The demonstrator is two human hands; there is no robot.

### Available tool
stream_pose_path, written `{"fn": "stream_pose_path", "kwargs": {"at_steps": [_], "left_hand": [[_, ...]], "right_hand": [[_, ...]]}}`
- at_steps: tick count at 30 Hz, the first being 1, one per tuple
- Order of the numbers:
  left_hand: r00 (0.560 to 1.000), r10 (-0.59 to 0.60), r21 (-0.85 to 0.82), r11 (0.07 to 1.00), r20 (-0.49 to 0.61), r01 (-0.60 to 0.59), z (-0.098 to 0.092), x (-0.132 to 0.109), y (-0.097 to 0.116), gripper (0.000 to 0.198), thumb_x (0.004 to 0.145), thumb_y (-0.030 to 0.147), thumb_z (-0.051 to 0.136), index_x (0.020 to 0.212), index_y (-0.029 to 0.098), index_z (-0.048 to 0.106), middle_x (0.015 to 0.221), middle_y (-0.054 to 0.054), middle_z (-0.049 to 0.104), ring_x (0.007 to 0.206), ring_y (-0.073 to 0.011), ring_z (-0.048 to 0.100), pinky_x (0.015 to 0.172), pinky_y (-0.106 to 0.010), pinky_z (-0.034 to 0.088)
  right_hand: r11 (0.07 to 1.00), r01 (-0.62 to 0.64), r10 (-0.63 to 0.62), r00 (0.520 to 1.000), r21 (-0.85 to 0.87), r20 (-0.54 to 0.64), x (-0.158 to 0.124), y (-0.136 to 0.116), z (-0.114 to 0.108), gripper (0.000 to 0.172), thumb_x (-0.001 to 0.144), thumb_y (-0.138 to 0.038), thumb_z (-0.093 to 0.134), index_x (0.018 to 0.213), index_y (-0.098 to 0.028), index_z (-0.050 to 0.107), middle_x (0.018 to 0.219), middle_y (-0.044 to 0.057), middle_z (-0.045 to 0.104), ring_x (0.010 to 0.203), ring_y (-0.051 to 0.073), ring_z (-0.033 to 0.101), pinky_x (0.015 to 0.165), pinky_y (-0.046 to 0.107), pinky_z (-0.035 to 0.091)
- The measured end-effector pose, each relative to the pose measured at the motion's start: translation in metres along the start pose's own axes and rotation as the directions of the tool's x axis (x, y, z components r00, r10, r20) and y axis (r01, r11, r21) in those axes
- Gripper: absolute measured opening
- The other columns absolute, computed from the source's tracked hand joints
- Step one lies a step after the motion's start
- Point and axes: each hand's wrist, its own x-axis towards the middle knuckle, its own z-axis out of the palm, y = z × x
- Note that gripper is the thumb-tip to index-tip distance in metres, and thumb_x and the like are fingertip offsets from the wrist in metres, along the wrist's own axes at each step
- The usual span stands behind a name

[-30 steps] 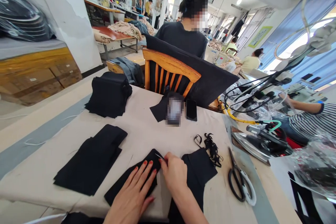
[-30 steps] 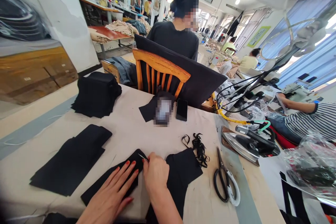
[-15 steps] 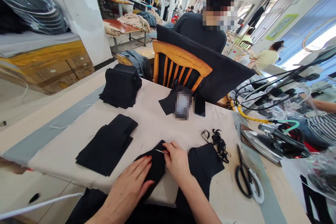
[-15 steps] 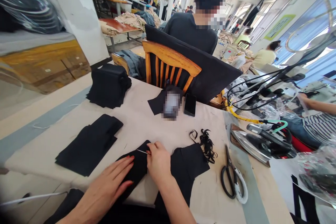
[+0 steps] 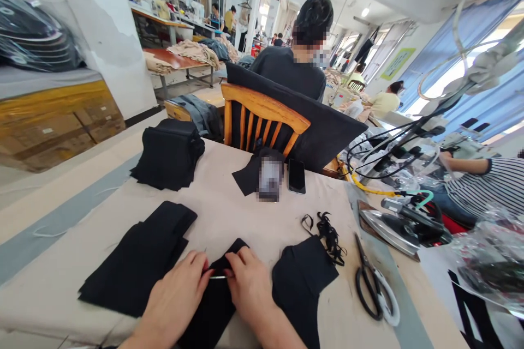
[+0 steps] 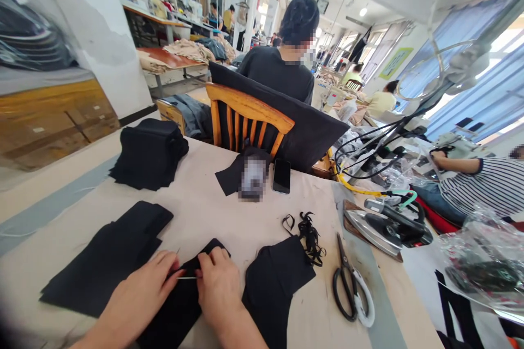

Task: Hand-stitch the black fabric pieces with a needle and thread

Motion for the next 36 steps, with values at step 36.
{"fn": "stream_pose_path", "kwargs": {"at_steps": [36], "left_hand": [[0.994,0.074,0.001,0.997,0.086,-0.075,0.003,0.015,-0.002,0.032,0.084,0.011,0.039,0.101,0.024,0.064,0.102,-0.003,0.066,0.090,-0.0159,0.068,0.070,-0.024,0.052]], "right_hand": [[0.995,0.094,-0.095,0.981,-0.015,-0.169,-0.008,0.008,0.015,0.025,0.078,-0.011,0.058,0.098,-0.025,0.065,0.082,0.002,0.060,0.073,0.020,0.056,0.052,0.028,0.040]]}}
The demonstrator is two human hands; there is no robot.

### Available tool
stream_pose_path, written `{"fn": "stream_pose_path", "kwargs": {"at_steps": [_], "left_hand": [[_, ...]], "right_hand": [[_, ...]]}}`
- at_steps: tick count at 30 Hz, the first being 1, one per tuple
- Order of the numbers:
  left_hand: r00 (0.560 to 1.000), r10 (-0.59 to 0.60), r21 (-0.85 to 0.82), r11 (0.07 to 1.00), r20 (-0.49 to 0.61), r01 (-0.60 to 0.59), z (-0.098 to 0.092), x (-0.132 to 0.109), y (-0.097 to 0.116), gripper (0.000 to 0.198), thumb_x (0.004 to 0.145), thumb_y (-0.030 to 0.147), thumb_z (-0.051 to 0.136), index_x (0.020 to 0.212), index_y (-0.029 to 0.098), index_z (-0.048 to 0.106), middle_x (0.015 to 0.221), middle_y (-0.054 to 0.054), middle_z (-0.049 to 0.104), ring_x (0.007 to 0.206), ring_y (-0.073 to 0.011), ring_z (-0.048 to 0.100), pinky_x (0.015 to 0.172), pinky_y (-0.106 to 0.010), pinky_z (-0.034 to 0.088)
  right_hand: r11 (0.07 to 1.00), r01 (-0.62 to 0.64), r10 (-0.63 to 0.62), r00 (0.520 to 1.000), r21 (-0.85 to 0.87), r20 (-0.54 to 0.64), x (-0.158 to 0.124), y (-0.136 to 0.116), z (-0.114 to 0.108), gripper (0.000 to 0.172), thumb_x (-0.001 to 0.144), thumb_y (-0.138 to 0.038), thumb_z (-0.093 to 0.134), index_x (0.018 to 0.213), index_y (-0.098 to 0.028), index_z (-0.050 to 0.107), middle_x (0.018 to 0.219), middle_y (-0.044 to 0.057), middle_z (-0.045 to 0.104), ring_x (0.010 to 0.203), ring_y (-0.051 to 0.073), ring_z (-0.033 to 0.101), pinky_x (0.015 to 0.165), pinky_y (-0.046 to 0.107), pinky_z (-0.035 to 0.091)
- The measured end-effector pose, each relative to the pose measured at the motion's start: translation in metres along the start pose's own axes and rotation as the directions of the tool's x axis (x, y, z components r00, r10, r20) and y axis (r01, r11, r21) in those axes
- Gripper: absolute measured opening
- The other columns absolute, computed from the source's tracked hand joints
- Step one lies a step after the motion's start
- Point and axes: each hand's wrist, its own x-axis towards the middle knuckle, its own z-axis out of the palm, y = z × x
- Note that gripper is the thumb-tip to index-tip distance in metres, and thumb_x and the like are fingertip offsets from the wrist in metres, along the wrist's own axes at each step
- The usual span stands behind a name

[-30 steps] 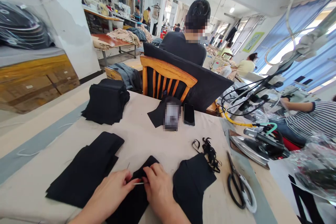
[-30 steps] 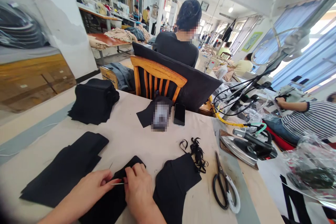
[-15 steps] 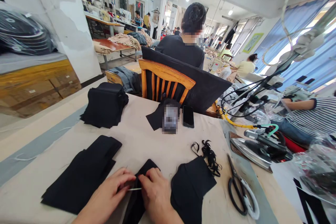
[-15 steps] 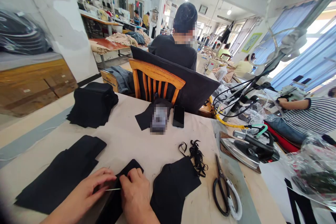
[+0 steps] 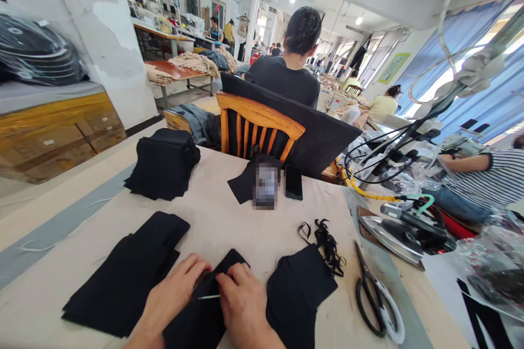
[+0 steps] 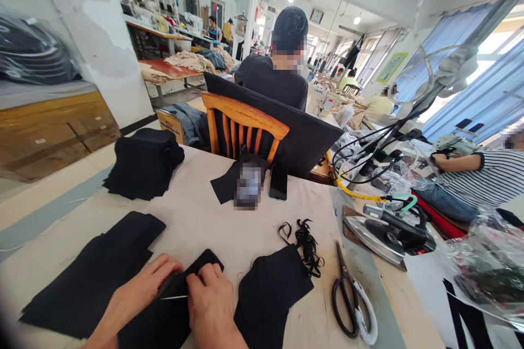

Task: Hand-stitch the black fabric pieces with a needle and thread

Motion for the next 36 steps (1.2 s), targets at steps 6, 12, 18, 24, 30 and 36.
{"fn": "stream_pose_path", "kwargs": {"at_steps": [6,12,18,24,30,36], "left_hand": [[0.992,0.102,0.094,0.991,-0.067,-0.096,0.010,0.001,-0.011,0.042,0.081,0.001,0.038,0.104,0.022,0.067,0.106,-0.007,0.071,0.099,-0.0218,0.065,0.087,-0.034,0.051],[0.974,0.182,0.142,0.976,-0.134,-0.162,0.015,-0.002,-0.021,0.043,0.082,0.000,0.035,0.101,0.018,0.069,0.104,-0.012,0.073,0.094,-0.0278,0.068,0.084,-0.041,0.053],[0.954,0.236,0.116,0.969,-0.187,-0.217,0.019,0.002,-0.023,0.040,0.085,0.005,0.037,0.106,0.022,0.066,0.104,-0.007,0.071,0.095,-0.0224,0.067,0.082,-0.032,0.053],[0.945,0.265,0.060,0.964,-0.194,-0.258,0.026,0.000,-0.029,0.036,0.083,0.008,0.039,0.103,0.020,0.065,0.110,-0.009,0.071,0.103,-0.0242,0.065,0.092,-0.036,0.049],[0.964,0.216,-0.010,0.975,-0.153,-0.220,0.018,0.002,-0.022,0.034,0.083,0.006,0.036,0.098,0.021,0.063,0.094,-0.007,0.072,0.087,-0.0211,0.068,0.080,-0.033,0.052],[0.966,0.245,-0.053,0.967,-0.085,-0.250,-0.003,0.008,-0.013,0.028,0.081,0.013,0.047,0.100,0.024,0.065,0.095,-0.003,0.068,0.083,-0.0190,0.068,0.069,-0.026,0.051]], "right_hand": [[1.000,0.009,-0.009,0.999,-0.001,0.036,-0.001,-0.001,-0.002,0.028,0.078,-0.010,0.057,0.102,-0.024,0.063,0.084,0.002,0.060,0.074,0.019,0.055,0.055,0.028,0.041],[1.000,0.007,-0.006,0.998,-0.006,0.068,0.000,-0.002,-0.004,0.026,0.076,-0.009,0.059,0.098,-0.023,0.062,0.085,0.001,0.060,0.076,0.020,0.055,0.056,0.029,0.042],[1.000,0.021,-0.020,0.998,-0.011,0.060,0.000,-0.002,-0.004,0.025,0.077,-0.010,0.059,0.097,-0.023,0.063,0.083,0.002,0.060,0.074,0.020,0.055,0.054,0.029,0.041],[1.000,0.025,-0.024,0.998,-0.010,0.064,0.000,-0.001,-0.003,0.023,0.076,-0.012,0.060,0.096,-0.023,0.062,0.084,0.002,0.060,0.074,0.020,0.054,0.054,0.029,0.040],[1.000,0.028,-0.028,0.997,0.008,0.067,0.000,0.000,-0.003,0.027,0.078,-0.010,0.058,0.101,-0.023,0.062,0.085,0.002,0.061,0.075,0.020,0.054,0.057,0.030,0.042],[0.999,0.032,-0.032,0.997,-0.002,0.071,0.001,0.000,-0.005,0.027,0.078,-0.011,0.060,0.102,-0.023,0.063,0.086,0.002,0.061,0.076,0.021,0.055,0.056,0.030,0.042]]}}
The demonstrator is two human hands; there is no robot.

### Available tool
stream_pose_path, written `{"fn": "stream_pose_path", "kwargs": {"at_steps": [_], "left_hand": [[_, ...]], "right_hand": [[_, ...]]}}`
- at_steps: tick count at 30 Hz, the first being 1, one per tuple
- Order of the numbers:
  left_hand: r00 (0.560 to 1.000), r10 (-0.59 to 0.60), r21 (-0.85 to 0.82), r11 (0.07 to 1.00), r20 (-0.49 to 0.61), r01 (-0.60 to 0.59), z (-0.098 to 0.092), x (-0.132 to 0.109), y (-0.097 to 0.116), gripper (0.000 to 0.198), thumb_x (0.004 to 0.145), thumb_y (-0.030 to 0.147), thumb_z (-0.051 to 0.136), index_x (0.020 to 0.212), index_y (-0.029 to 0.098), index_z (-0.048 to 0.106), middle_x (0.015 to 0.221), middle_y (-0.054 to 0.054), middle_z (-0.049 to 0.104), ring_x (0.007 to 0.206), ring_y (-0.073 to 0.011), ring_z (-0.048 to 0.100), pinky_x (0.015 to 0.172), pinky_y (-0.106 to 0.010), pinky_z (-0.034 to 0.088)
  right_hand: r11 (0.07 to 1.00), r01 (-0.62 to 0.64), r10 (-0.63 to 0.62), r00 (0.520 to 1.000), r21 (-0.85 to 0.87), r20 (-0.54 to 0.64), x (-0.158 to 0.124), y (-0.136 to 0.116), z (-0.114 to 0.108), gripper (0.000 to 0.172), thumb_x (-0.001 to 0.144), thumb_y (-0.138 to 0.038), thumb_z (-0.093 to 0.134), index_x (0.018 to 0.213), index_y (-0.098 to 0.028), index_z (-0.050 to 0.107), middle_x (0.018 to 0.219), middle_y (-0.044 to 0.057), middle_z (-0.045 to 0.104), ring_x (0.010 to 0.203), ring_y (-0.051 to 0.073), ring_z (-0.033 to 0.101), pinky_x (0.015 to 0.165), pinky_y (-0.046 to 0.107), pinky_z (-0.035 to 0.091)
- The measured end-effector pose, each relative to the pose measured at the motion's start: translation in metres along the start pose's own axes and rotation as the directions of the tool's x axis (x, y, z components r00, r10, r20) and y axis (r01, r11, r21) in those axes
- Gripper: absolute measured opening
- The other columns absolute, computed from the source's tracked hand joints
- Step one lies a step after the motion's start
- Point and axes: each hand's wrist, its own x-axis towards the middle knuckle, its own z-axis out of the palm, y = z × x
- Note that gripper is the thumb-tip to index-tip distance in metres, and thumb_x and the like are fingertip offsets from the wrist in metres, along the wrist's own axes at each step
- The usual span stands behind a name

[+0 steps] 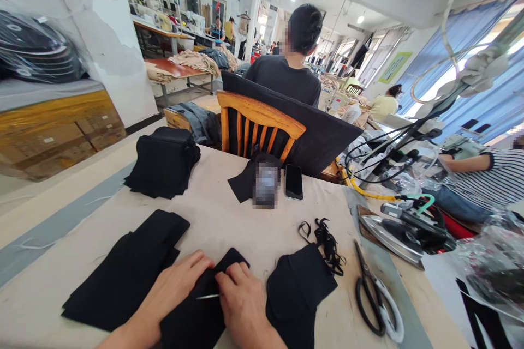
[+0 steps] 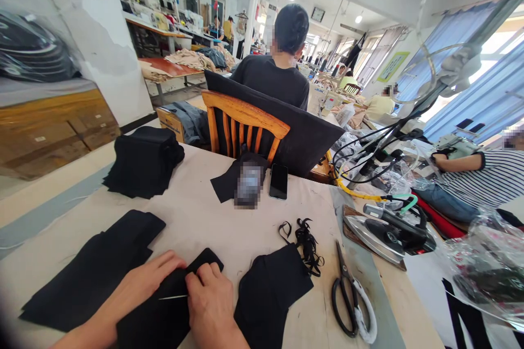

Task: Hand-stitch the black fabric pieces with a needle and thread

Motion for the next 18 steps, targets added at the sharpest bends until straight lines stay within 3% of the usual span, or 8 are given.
{"fn": "stream_pose_path", "kwargs": {"at_steps": [9,13,18], "left_hand": [[0.999,-0.032,0.033,0.999,-0.023,0.032,0.0020,0.0014,-0.0037,0.036,0.081,0.003,0.036,0.090,0.023,0.064,0.091,-0.002,0.068,0.082,-0.0186,0.067,0.071,-0.028,0.049],[0.998,-0.045,0.058,0.997,-0.040,0.047,0.0044,0.0002,-0.0053,0.031,0.086,0.007,0.036,0.083,0.022,0.063,0.083,-0.004,0.069,0.079,-0.0204,0.067,0.074,-0.030,0.049],[0.998,-0.046,0.078,0.996,-0.034,0.049,-0.0001,0.0024,-0.0034,0.031,0.094,0.020,0.035,0.073,0.023,0.058,0.072,-0.001,0.067,0.068,-0.0191,0.064,0.063,-0.029,0.045]], "right_hand": [[1.000,0.020,-0.020,1.000,-0.025,-0.002,0.0007,-0.0019,-0.0020,0.028,0.079,-0.013,0.059,0.105,-0.023,0.062,0.086,0.002,0.062,0.074,0.021,0.055,0.054,0.031,0.042],[0.998,0.038,-0.039,0.999,-0.048,-0.018,0.0007,-0.0026,-0.0037,0.031,0.081,-0.013,0.056,0.111,-0.021,0.061,0.085,0.003,0.062,0.072,0.021,0.055,0.053,0.031,0.043],[0.993,0.068,-0.071,0.997,-0.096,-0.024,0.0013,-0.0025,-0.0026,0.027,0.088,-0.016,0.051,0.112,-0.020,0.061,0.082,0.004,0.061,0.071,0.020,0.056,0.052,0.030,0.044]]}}
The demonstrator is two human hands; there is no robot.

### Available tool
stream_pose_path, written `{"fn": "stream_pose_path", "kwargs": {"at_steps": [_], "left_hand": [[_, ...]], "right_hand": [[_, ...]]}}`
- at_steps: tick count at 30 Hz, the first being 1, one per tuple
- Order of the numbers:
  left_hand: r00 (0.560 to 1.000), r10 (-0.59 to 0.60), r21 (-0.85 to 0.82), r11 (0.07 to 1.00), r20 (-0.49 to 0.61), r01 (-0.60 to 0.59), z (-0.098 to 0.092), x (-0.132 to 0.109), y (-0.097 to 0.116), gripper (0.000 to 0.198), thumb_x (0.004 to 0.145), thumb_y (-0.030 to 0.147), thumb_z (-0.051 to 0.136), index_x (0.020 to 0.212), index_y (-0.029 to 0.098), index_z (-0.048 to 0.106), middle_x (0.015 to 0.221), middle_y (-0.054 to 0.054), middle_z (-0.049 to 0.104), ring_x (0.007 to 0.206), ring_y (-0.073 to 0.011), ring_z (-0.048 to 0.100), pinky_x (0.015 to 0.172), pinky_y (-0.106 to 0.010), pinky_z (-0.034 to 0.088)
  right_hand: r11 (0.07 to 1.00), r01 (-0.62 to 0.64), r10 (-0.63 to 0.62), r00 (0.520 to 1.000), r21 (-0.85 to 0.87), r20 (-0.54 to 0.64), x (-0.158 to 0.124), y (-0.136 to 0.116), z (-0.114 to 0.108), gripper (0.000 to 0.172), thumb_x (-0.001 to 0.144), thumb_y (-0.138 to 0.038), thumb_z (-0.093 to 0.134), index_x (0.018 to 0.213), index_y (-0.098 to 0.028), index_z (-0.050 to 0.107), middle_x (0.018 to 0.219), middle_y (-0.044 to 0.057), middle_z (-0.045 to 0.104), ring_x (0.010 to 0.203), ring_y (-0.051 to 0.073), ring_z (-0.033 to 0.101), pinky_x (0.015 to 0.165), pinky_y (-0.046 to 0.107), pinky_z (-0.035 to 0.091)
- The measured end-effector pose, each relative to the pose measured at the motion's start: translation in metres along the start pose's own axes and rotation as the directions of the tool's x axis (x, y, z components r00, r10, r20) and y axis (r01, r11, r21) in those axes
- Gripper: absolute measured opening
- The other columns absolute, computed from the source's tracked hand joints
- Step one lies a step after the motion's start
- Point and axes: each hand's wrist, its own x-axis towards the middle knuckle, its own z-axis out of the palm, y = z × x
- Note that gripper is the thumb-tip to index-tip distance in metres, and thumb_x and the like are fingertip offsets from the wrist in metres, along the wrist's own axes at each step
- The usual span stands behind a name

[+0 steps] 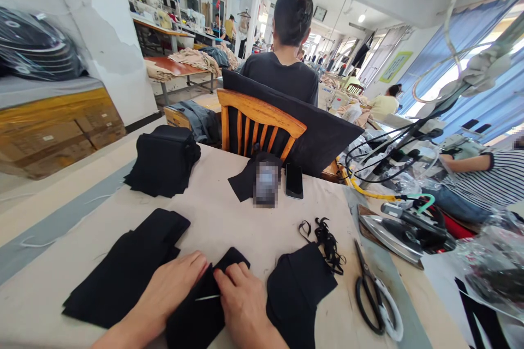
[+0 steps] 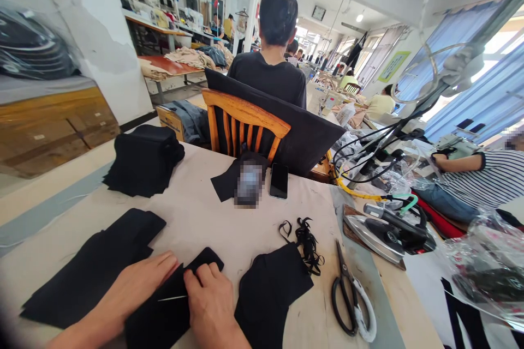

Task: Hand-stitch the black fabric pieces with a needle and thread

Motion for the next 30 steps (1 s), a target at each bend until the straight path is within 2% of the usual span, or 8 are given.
{"fn": "stream_pose_path", "kwargs": {"at_steps": [4,8,11,15,18,21,26,30], "left_hand": [[0.995,-0.094,0.009,0.995,-0.015,0.094,-0.005,0.000,0.001,0.029,0.094,0.028,0.038,0.071,0.023,0.055,0.070,0.001,0.063,0.064,-0.0181,0.063,0.057,-0.027,0.041],[0.973,-0.227,-0.032,0.974,-0.040,0.226,-0.013,-0.005,-0.002,0.027,0.097,0.032,0.033,0.082,0.023,0.054,0.084,-0.001,0.063,0.074,-0.0190,0.064,0.063,-0.028,0.042],[0.959,-0.282,-0.091,0.955,-0.003,0.281,-0.020,-0.010,-0.001,0.030,0.097,0.031,0.029,0.086,0.022,0.056,0.087,-0.002,0.063,0.078,-0.0184,0.064,0.068,-0.028,0.044],[0.943,-0.328,-0.123,0.935,0.064,0.333,-0.025,-0.014,0.012,0.025,0.092,0.036,0.041,0.081,0.024,0.059,0.084,0.000,0.065,0.072,-0.0189,0.064,0.058,-0.027,0.039],[0.931,-0.355,-0.125,0.923,0.089,0.364,-0.023,-0.015,0.023,0.017,0.087,0.034,0.050,0.077,0.023,0.058,0.079,0.000,0.066,0.068,-0.0200,0.063,0.054,-0.027,0.034],[0.923,-0.368,-0.141,0.913,0.115,0.382,-0.019,-0.014,0.027,0.016,0.086,0.031,0.050,0.076,0.023,0.060,0.075,0.000,0.067,0.067,-0.0199,0.062,0.055,-0.027,0.034],[0.898,-0.405,-0.199,0.878,0.174,0.435,-0.009,-0.010,0.022,0.019,0.083,0.031,0.051,0.084,0.022,0.067,0.065,0.000,0.067,0.064,-0.0203,0.064,0.053,-0.026,0.036],[0.897,-0.399,-0.260,0.861,0.189,0.437,-0.003,-0.009,0.019,0.026,0.085,0.033,0.048,0.092,0.023,0.071,0.067,0.002,0.070,0.064,-0.0189,0.065,0.055,-0.025,0.041]], "right_hand": [[0.999,0.035,-0.035,0.999,-0.016,0.039,-0.002,0.001,0.000,0.030,0.088,-0.018,0.055,0.117,-0.025,0.060,0.084,0.003,0.060,0.072,0.019,0.055,0.052,0.028,0.043],[0.999,0.030,-0.031,0.995,0.011,0.099,-0.004,0.001,-0.005,0.033,0.090,-0.015,0.053,0.120,-0.027,0.059,0.090,0.005,0.058,0.080,0.020,0.052,0.057,0.028,0.044],[0.999,0.027,-0.031,0.990,0.024,0.134,-0.005,0.001,-0.008,0.036,0.090,-0.014,0.054,0.122,-0.027,0.058,0.091,0.005,0.056,0.082,0.021,0.050,0.057,0.028,0.043],[0.999,0.038,-0.040,0.987,0.014,0.155,-0.005,0.000,-0.010,0.036,0.090,-0.013,0.054,0.123,-0.027,0.058,0.091,0.005,0.055,0.081,0.021,0.050,0.058,0.029,0.043],[0.999,0.045,-0.045,0.987,0.001,0.155,-0.005,0.000,-0.009,0.035,0.090,-0.013,0.054,0.122,-0.024,0.059,0.090,0.005,0.056,0.081,0.021,0.050,0.059,0.029,0.043],[0.999,0.047,-0.045,0.988,-0.005,0.145,-0.005,0.001,-0.007,0.036,0.090,-0.011,0.052,0.125,-0.020,0.057,0.093,0.006,0.058,0.082,0.021,0.051,0.062,0.030,0.045],[0.999,0.052,-0.051,0.990,0.001,0.131,-0.006,0.003,-0.005,0.035,0.089,-0.012,0.052,0.123,-0.018,0.057,0.093,0.006,0.059,0.082,0.021,0.052,0.061,0.031,0.045],[0.998,0.059,-0.059,0.990,0.007,0.126,-0.008,0.003,-0.004,0.034,0.090,-0.012,0.052,0.123,-0.018,0.057,0.093,0.006,0.060,0.082,0.022,0.052,0.061,0.032,0.045]]}}
